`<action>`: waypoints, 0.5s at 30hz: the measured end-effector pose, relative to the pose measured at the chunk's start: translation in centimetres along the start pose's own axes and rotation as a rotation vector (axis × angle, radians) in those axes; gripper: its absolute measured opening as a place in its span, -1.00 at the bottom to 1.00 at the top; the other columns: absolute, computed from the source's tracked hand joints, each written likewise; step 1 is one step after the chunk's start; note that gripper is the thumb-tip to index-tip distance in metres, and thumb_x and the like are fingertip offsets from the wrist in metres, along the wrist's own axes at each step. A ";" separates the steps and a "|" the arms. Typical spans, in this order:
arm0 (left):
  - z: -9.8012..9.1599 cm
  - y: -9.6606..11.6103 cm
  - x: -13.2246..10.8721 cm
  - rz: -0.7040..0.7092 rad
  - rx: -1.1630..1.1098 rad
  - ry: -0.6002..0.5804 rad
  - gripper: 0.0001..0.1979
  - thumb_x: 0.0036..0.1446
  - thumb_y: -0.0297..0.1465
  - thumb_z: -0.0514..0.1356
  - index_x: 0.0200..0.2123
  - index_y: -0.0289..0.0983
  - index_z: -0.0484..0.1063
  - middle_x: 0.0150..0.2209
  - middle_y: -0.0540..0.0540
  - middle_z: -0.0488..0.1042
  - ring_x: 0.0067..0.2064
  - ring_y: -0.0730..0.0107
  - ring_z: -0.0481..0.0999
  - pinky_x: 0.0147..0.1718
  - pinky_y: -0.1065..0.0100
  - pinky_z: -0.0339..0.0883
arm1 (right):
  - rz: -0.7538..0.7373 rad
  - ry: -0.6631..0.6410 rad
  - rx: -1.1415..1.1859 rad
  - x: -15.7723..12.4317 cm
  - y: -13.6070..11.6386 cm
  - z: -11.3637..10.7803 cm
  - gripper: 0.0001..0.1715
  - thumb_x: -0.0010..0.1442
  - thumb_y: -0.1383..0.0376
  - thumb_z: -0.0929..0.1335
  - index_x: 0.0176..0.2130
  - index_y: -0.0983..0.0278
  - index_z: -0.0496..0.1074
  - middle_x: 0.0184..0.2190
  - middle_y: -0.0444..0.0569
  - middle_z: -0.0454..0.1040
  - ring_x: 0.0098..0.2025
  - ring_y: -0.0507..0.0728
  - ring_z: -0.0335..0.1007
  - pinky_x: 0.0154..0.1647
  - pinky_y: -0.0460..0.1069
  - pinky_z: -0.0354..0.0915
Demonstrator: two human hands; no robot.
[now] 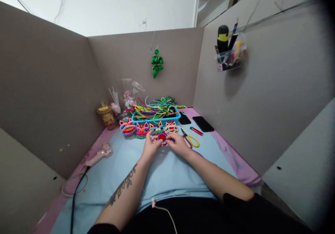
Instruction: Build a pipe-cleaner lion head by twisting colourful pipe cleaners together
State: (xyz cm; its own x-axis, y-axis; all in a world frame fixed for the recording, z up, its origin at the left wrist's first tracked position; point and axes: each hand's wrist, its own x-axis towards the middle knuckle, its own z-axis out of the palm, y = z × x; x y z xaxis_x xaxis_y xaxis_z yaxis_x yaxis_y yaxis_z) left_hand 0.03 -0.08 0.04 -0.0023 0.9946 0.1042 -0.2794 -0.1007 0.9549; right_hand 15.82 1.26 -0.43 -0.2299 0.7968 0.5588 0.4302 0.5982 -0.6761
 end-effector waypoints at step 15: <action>-0.2 -0.1 0.1 0.179 0.368 0.128 -0.50 -0.10 -0.28 0.28 -0.07 -0.26 0.24 -0.41 0.00 0.41 -0.53 0.53 0.41 -0.55 0.48 0.27 | 0.099 0.149 0.105 0.3 -0.5 -0.1 -0.83 0.09 0.30 0.25 -0.50 0.28 0.33 -0.47 -0.09 0.37 -0.36 0.07 0.29 -0.30 -0.04 0.22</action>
State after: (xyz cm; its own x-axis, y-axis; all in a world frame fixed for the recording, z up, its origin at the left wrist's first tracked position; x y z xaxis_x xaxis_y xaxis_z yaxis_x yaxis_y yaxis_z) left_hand -0.12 0.06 -0.12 -0.1452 0.9536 0.2637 0.0979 -0.2514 0.9629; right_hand 15.63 1.17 0.18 -0.0566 0.8354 0.5468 0.3488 0.5297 -0.7732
